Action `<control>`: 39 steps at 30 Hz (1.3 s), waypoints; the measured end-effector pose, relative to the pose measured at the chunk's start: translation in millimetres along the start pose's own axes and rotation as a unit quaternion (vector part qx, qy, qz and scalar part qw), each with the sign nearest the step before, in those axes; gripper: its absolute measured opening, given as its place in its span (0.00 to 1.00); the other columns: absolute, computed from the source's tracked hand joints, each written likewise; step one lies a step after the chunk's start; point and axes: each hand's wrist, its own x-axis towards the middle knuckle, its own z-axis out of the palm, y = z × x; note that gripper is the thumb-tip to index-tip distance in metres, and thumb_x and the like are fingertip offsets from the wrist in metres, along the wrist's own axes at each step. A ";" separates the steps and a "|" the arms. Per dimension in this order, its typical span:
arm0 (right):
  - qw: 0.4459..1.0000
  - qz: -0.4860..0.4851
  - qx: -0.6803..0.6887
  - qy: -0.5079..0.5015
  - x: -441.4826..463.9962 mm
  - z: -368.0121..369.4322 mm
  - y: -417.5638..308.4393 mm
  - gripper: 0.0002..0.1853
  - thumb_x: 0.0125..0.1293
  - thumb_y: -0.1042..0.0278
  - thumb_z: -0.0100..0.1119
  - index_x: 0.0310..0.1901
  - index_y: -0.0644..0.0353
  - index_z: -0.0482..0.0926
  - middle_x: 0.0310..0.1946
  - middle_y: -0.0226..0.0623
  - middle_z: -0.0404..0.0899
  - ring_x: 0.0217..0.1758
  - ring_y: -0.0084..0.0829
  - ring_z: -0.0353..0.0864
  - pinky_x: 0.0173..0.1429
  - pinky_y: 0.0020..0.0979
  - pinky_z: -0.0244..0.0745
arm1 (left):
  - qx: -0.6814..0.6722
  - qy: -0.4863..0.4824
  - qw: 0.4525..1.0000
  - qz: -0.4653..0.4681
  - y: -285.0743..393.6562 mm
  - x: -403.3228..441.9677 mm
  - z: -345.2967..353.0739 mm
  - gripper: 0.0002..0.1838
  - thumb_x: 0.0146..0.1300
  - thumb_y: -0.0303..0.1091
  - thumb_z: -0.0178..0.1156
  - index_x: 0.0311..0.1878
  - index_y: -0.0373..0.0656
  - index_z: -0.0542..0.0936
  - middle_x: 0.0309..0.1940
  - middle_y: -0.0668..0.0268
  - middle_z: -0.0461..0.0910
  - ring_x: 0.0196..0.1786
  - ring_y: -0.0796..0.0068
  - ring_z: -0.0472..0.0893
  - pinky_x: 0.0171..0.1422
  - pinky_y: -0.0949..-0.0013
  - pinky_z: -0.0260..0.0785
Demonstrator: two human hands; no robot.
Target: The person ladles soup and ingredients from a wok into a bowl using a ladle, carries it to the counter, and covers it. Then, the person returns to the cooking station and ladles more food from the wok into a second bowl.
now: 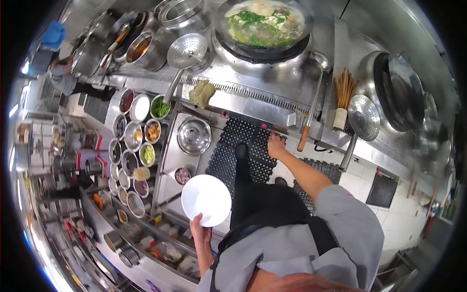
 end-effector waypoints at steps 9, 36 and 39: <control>0.895 0.242 0.222 0.301 -113.5 -172.3 28.4 0.26 0.67 0.62 0.64 0.65 0.61 0.75 0.42 0.58 0.82 0.47 0.60 0.83 0.54 0.53 0.78 | 0.093 -0.208 0.974 -0.009 146.6 154.3 185.3 0.35 0.78 0.44 0.57 0.77 0.29 0.62 0.68 0.48 0.75 0.66 0.53 0.80 0.69 0.49 0.75; 0.773 0.172 0.539 0.288 -54.4 -424.6 32.5 0.31 0.72 0.77 0.57 0.77 0.58 0.67 0.26 0.27 0.75 0.15 0.16 0.67 0.16 0.26 0.62 | 0.057 -0.205 0.977 0.025 230.1 236.4 341.3 0.32 0.80 0.47 0.53 0.75 0.30 0.65 0.68 0.52 0.75 0.67 0.54 0.79 0.70 0.51 0.74; 0.829 0.173 0.429 0.314 -25.9 -430.4 35.6 0.31 0.70 0.75 0.61 0.75 0.62 0.69 0.39 0.41 0.85 0.26 0.29 0.80 0.32 0.33 0.77 | 0.065 -0.214 0.974 0.028 239.4 252.6 347.1 0.32 0.80 0.46 0.54 0.75 0.30 0.65 0.67 0.52 0.76 0.66 0.55 0.80 0.69 0.51 0.75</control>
